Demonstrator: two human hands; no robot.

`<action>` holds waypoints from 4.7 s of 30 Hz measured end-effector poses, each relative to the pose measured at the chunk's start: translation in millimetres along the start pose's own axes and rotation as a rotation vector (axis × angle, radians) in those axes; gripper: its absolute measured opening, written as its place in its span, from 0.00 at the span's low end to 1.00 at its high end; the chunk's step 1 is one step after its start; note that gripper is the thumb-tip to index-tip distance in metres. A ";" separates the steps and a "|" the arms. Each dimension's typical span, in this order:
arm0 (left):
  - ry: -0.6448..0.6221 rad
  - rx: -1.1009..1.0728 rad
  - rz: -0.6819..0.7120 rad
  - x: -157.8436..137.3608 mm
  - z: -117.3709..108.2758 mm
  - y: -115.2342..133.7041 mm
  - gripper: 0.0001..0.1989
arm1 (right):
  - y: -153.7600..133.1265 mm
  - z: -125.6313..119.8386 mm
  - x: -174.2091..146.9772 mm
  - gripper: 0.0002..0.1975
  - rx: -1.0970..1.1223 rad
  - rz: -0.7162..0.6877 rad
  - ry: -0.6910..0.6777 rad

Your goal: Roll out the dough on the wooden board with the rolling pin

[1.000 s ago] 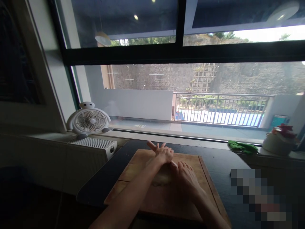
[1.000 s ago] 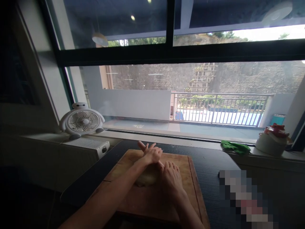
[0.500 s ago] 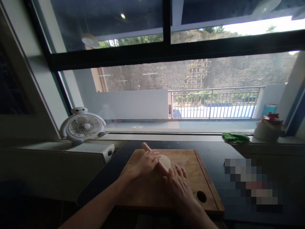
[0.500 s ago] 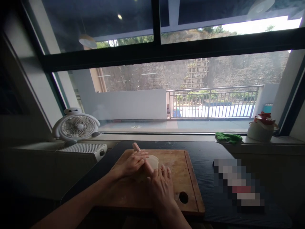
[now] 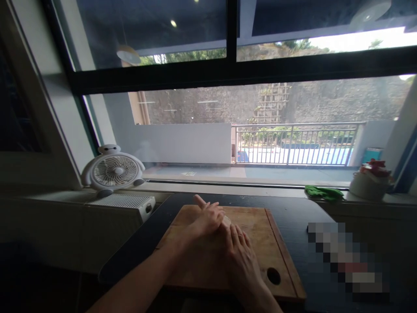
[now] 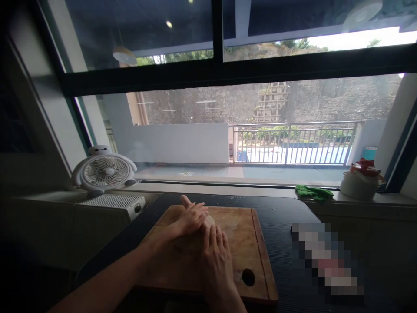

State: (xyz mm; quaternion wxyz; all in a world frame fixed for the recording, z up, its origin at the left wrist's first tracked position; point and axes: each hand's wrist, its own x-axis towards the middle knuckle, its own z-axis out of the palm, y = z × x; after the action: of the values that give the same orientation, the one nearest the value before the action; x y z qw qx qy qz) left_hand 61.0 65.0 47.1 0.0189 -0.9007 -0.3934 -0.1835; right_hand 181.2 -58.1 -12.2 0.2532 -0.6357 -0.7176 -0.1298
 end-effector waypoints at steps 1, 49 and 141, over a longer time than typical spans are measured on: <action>-0.015 -0.004 0.030 -9.7 -1.3 -6.2 0.14 | -10.6 2.5 -4.2 0.27 -0.001 -0.039 0.047; 0.087 0.169 -0.041 -68.0 -5.4 -24.7 0.16 | 0.3 3.2 54.0 0.26 0.084 -0.007 -0.172; -0.144 0.146 -0.196 20.0 11.4 -31.0 0.17 | 66.5 -15.9 79.7 0.20 0.072 0.075 -0.266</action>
State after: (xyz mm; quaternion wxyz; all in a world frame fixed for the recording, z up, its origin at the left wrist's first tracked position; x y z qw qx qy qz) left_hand 54.9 102.4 39.9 0.0379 -0.8650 -0.4923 -0.0901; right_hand 244.3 11.8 34.2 0.1831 -0.6641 -0.7249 -0.0088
